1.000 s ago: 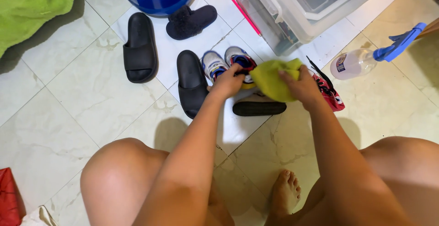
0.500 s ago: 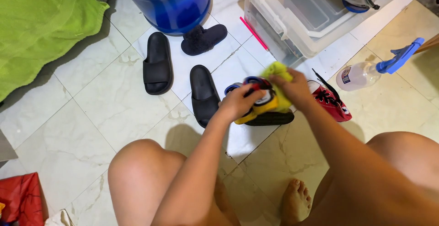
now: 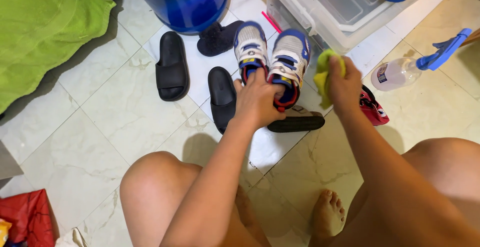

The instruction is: Cleaning several pairs of shoes and a wooden shoe rack with a cloth and cleaning spray.

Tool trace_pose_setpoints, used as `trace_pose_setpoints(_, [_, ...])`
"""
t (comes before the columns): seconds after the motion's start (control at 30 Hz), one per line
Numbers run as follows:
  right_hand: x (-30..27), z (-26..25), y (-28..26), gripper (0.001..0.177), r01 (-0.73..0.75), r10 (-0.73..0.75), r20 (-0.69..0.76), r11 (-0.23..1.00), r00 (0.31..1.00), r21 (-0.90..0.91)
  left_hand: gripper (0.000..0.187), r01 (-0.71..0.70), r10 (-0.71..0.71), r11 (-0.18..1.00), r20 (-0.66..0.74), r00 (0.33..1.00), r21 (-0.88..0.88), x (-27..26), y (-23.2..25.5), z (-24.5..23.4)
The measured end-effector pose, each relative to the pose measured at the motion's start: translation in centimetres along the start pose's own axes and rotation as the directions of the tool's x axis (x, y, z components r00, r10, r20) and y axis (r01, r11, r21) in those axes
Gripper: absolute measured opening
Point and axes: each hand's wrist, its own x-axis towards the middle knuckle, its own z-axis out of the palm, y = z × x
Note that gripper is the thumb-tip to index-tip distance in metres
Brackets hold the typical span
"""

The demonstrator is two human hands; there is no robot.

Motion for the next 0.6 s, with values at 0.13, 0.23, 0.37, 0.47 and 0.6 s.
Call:
trace_pose_setpoints(0.13, [0.3, 0.8, 1.8, 0.059, 0.217, -0.222, -0.009, 0.947, 0.975, 0.237, 0.050, -0.092, 0.087, 0.987, 0.043, 0.995, 0.132, -0.4, 0.6, -0.5])
trace_pose_setpoints(0.23, [0.2, 1.8, 2.4, 0.050, 0.844, -0.839, -0.093, 0.533, 0.536, 0.058, 0.043, -0.111, 0.088, 0.978, 0.130, 0.988, 0.176, -1.3, 1.5, -1.9])
trace_pose_setpoints(0.37, [1.1, 1.2, 1.7, 0.036, 0.479, -0.479, -0.053, 0.878, 0.876, -0.015, 0.031, -0.166, 0.113, 0.936, 0.183, 0.977, 0.310, -1.7, 0.8, -1.4])
trace_pose_setpoints(0.47, [-2.4, 0.7, -4.2, 0.032, 0.695, -0.685, -0.147, 0.719, 0.713, 0.021, 0.028, -0.303, 0.163, 0.845, 0.329, 0.930, 0.441, -1.9, 0.7, 0.0])
trace_pose_setpoints(0.6, [-1.5, 2.9, -5.5, 0.019, 0.962, -0.962, 0.131, 0.217, 0.239, -0.166, 0.035, -0.573, 0.408, 0.615, 0.403, 0.819, 0.541, -2.2, 1.6, 0.5])
